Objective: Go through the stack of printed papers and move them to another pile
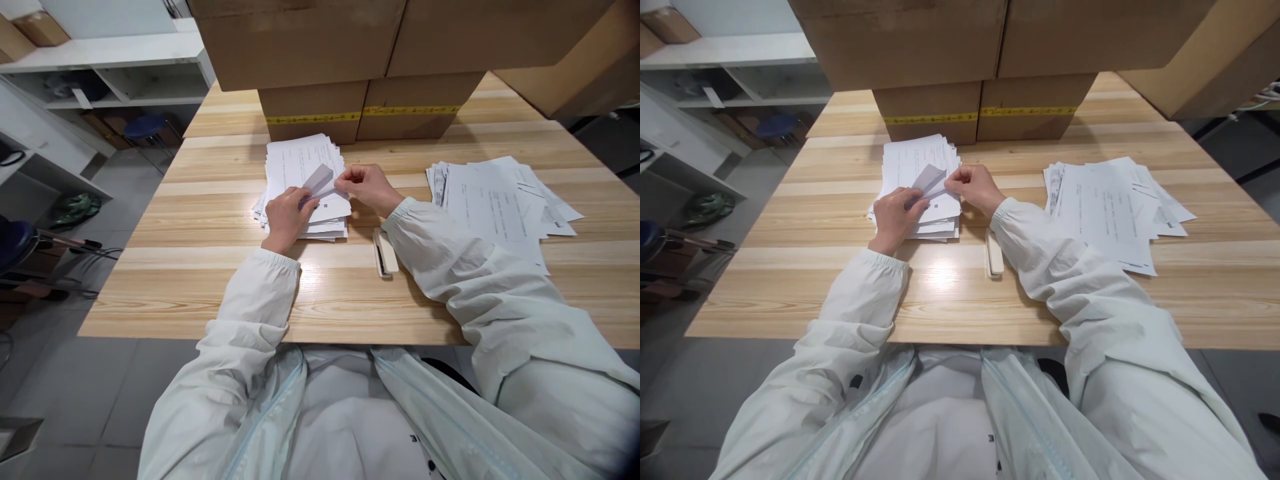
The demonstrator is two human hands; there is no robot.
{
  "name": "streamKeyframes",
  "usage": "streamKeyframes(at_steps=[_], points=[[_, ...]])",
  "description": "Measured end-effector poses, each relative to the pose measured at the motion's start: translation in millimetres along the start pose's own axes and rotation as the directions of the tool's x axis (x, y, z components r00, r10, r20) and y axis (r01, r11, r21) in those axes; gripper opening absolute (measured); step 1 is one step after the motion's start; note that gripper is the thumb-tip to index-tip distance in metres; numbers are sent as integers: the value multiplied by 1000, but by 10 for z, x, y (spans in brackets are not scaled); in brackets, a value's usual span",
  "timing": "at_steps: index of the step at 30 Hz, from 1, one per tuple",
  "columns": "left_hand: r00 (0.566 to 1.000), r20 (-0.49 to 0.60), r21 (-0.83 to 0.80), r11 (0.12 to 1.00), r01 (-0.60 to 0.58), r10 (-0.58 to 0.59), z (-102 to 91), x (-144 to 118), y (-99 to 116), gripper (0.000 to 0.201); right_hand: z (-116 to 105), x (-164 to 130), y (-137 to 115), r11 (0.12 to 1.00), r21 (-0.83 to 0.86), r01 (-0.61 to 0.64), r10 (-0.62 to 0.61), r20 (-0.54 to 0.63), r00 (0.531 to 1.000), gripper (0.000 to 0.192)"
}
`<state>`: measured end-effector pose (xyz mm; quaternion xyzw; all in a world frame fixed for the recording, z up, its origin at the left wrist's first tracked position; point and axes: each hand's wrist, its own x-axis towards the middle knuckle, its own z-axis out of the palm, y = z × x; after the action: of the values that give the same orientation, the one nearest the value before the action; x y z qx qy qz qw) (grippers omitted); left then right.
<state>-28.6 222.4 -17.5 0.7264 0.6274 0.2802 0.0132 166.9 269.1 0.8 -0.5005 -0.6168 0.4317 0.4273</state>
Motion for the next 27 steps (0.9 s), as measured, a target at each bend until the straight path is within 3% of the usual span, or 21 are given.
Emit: streamKeyframes(at_steps=[4,8,15,20,22,27], points=[[1000,-23,18,1000,-13,14,29,2,-28,22,4,12,-50,985,-94,142,-143,1,990,11],[998,-50,38,999,24,-22,47,10,-36,21,11,-8,-60,983,-7,182,-182,29,983,5],[996,-63,20,998,59,-58,48,10,-21,18,0,-20,-18,991,134,-32,25,50,998,28],[994,-44,24,995,97,-96,24,26,-31,18,-35,-8,-83,950,251,-184,172,71,983,16],[995,-38,40,994,98,-96,-24,17,11,20,-45,-7,-117,934,280,-223,203,97,974,20],[995,6,81,992,-95,95,-219,-220,354,32,-108,-15,-235,914,304,-267,226,165,960,51]])
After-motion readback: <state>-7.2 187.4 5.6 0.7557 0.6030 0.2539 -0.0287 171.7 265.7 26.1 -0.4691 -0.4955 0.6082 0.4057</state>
